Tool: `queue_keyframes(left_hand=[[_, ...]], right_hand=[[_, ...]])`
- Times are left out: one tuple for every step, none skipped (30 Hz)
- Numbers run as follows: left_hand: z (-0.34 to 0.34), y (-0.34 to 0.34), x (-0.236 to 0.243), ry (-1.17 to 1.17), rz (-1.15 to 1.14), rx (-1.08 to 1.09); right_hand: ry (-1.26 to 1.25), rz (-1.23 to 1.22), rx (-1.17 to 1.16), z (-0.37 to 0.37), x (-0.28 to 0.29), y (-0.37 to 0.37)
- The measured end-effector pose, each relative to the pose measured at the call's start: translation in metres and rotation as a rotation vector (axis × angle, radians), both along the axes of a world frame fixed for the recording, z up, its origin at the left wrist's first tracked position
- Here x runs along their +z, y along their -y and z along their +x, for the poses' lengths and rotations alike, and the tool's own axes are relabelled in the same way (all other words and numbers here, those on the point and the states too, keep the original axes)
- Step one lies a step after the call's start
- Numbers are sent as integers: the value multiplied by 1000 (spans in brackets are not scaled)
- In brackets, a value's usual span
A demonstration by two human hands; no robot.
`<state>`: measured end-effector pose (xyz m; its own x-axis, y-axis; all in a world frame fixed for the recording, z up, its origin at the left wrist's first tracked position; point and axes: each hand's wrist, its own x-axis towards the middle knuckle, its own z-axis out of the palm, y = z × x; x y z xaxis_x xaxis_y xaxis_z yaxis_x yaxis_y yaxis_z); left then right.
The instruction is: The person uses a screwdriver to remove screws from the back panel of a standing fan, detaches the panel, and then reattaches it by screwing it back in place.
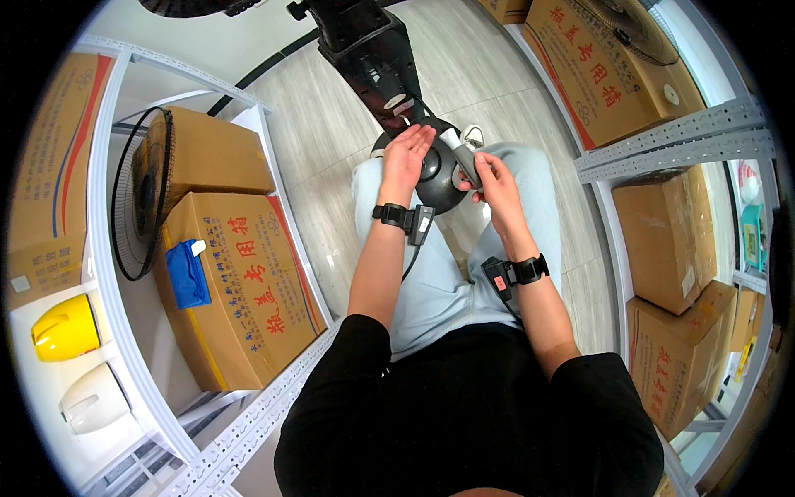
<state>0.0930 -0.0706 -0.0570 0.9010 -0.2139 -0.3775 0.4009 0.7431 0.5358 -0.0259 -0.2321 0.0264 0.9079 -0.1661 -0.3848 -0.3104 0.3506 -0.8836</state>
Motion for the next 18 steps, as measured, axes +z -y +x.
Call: queue_keyframes(left_hand=[[-1,2,4,-14,9,-4],[-2,4,7,-28,18,-7],[-3,5,11,-29,29,-9],[-4,4,12,-29,42,-8],[-4,4,12,-30,54,-8],[-5,3,13,-22,44,-3],[-5,3,12,-15,32,0],[-5,3,12,-8,21,3],[-5,3,11,-12,36,-7],[-4,2,11,-17,51,-17],[-4,2,12,-21,66,-27],[-4,2,11,-18,68,-32],[-4,2,11,-15,70,-38],[-4,2,11,-12,72,-43],[-4,2,11,-11,86,-40],[-4,3,12,-11,100,-37],[-5,3,12,-11,114,-34],[-5,4,13,1,119,-38]], right_hand=[[7,-61,9,-1,-1,-1],[15,-123,19,-1,-1,-2],[46,-159,10,-1,0,-3],[78,-194,4,-1,5,-6],[109,-229,-3,-1,8,-8],[69,-173,-3,-1,7,-7],[28,-119,-3,0,7,-4],[-13,-65,-3,2,6,-2],[-21,-19,5,2,3,0],[-30,26,15,3,1,1],[-38,71,24,3,0,1],[-37,51,25,3,-2,1],[-37,31,25,3,-2,0],[-36,11,26,3,-1,-1],[8,-55,16,2,-1,-4],[51,-122,6,0,1,-8],[94,-188,-5,0,2,-10],[76,-163,-2,0,1,-9]])
